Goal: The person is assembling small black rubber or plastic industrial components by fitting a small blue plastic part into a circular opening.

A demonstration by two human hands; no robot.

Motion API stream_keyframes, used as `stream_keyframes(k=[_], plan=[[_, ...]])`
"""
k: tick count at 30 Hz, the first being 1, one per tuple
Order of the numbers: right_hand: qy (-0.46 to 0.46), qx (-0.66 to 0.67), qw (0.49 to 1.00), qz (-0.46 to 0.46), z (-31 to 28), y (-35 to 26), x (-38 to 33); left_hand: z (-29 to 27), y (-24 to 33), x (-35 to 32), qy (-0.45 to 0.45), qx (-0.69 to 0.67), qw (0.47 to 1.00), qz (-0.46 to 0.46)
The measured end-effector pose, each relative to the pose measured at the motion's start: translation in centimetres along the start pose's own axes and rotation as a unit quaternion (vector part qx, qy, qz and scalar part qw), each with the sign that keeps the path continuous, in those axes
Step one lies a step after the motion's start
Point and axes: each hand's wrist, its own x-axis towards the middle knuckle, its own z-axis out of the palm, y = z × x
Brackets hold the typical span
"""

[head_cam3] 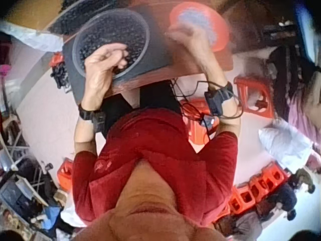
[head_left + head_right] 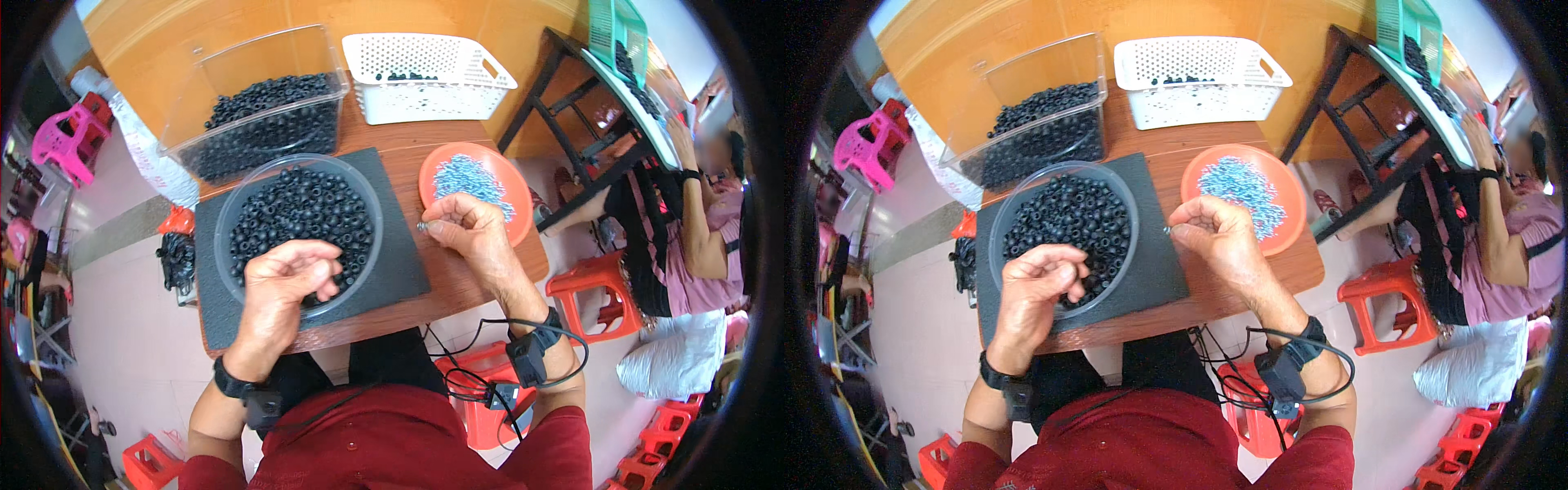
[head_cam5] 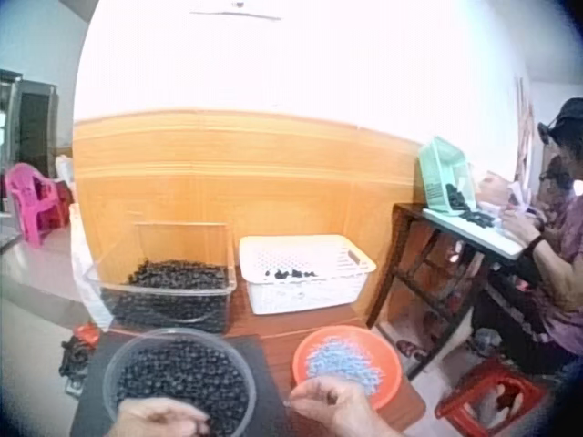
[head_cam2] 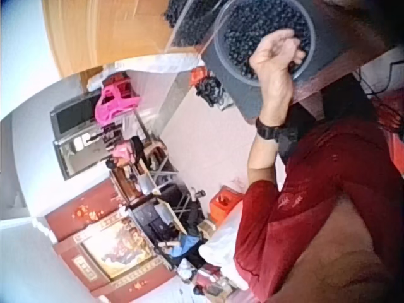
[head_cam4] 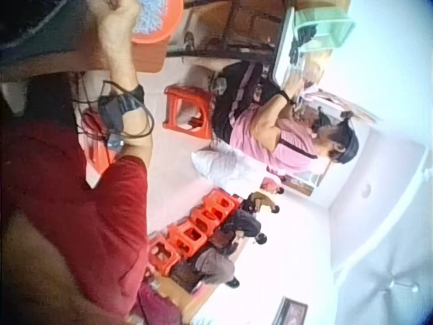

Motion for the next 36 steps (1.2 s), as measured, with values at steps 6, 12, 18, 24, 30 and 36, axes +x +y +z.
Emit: stream_keyframes(k=[6,12,18,24,30,36], plan=[[-0.083,0.049,0.995,-0.009,5.7,-1.1,0.5,1.8,-1.0,0.8,0.006,0.076,0.991,0.113],[-0.108,0.083,0.991,0.002,8.0,-0.6,1.1,0.4,-0.6,0.7,0.026,0.200,0.972,0.120],[-0.096,-0.013,0.992,-0.079,8.5,-0.5,0.7,-0.3,0.2,0.8,0.021,0.150,0.988,0.032],[-0.050,-0.109,0.973,-0.195,9.0,0.2,1.0,-1.4,0.2,1.8,0.042,0.037,0.996,-0.075],[-0.032,-0.065,0.984,-0.161,8.9,1.1,1.4,-2.4,0.1,2.5,0.034,0.001,0.996,-0.078],[-0.038,-0.029,0.995,-0.092,9.5,0.4,0.9,-3.1,0.5,1.3,0.020,-0.127,0.985,-0.111]])
